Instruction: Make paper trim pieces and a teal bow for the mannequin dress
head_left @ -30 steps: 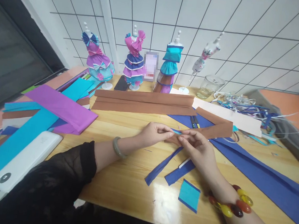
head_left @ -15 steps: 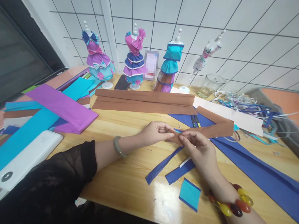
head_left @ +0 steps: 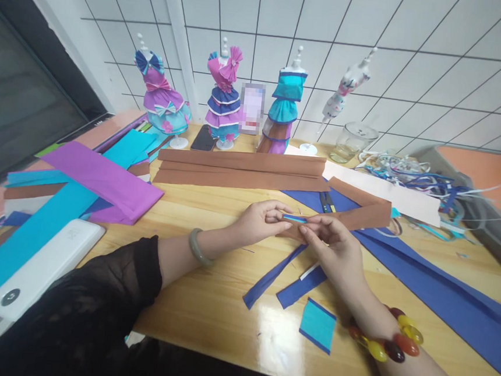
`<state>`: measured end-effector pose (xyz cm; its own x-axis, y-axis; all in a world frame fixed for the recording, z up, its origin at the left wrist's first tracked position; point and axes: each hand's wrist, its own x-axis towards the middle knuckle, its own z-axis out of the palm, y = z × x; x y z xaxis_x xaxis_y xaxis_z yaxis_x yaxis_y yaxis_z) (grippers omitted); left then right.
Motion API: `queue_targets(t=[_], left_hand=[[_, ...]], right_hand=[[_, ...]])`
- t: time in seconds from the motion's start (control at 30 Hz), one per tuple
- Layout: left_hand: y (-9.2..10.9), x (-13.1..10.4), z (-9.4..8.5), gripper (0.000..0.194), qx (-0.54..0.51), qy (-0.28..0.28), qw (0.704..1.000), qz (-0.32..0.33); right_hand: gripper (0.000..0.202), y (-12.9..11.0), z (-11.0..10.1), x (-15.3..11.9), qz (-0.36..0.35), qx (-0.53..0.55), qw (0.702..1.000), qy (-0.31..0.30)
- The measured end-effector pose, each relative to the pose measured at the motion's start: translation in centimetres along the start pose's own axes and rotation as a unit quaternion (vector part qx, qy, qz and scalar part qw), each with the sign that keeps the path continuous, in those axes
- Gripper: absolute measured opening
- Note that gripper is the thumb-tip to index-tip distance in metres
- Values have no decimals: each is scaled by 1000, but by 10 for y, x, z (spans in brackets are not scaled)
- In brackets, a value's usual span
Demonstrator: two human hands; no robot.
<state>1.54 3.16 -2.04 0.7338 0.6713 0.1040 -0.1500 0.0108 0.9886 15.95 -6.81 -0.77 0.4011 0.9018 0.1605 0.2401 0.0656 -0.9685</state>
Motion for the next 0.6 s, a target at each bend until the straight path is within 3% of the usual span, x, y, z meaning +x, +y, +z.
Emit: queue_targets(t=[0.4, 0.6], left_hand=[[3, -1, 0, 39, 19, 4, 1000, -16], [4, -2, -1, 40, 22, -2, 1000, -11]], right_hand=[[46, -8, -2, 2, 52, 23, 998, -11], [47, -3, -7, 6, 81, 30, 996, -37]])
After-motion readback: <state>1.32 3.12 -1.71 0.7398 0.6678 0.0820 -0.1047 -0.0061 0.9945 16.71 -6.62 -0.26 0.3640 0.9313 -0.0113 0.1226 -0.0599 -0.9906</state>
